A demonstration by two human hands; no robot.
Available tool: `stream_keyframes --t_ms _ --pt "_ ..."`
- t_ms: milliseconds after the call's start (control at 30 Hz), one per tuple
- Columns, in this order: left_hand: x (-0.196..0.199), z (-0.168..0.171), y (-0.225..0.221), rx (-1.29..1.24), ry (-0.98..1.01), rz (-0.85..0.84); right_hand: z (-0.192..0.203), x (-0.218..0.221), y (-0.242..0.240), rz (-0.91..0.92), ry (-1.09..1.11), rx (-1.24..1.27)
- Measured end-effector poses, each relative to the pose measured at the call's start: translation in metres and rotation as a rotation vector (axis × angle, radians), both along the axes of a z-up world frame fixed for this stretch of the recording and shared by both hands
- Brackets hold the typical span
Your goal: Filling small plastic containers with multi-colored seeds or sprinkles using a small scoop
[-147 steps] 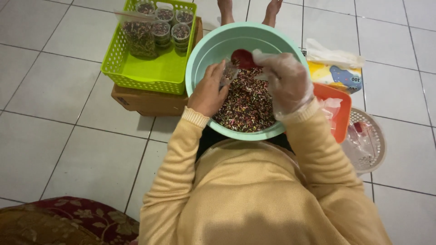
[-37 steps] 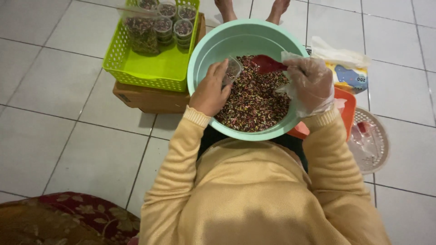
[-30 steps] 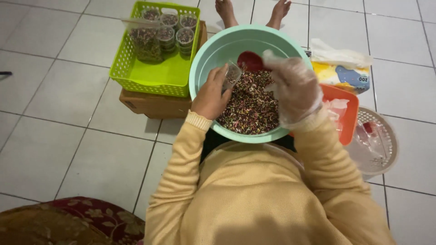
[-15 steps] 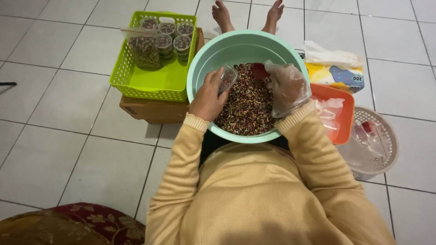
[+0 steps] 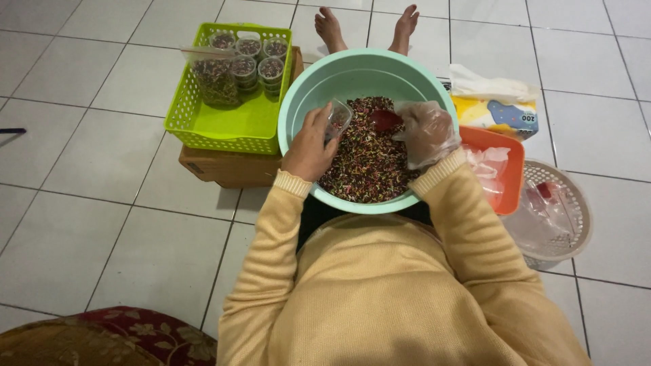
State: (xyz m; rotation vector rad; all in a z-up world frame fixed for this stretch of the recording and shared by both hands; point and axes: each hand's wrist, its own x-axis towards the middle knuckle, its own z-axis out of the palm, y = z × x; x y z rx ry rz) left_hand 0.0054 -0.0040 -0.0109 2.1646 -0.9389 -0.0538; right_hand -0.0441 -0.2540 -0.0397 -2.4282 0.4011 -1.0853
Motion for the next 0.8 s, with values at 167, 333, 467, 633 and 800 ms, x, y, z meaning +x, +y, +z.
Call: stream_keyframes --t_ms 167,333,467,633,800 --pt "0.001 -0.001 -0.001 0.008 0.001 0.003 0.022 -0.012 0.014 0.002 0.148 0.276" --pt "0.002 0.001 -0.001 0.018 0.015 0.011 0.05 -0.021 0.026 0.035 0.152 0.461" --pt "-0.003 0.004 -0.002 0.034 0.01 0.013 0.049 -0.026 0.013 0.259 -0.134 0.233" --pt "-0.007 0.013 0.0 0.021 0.033 0.014 0.1 -0.032 0.053 0.687 -0.436 -0.02" --pt "-0.005 0.009 -0.001 0.029 0.048 0.044 0.085 -0.018 0.025 0.91 -0.483 -0.073"
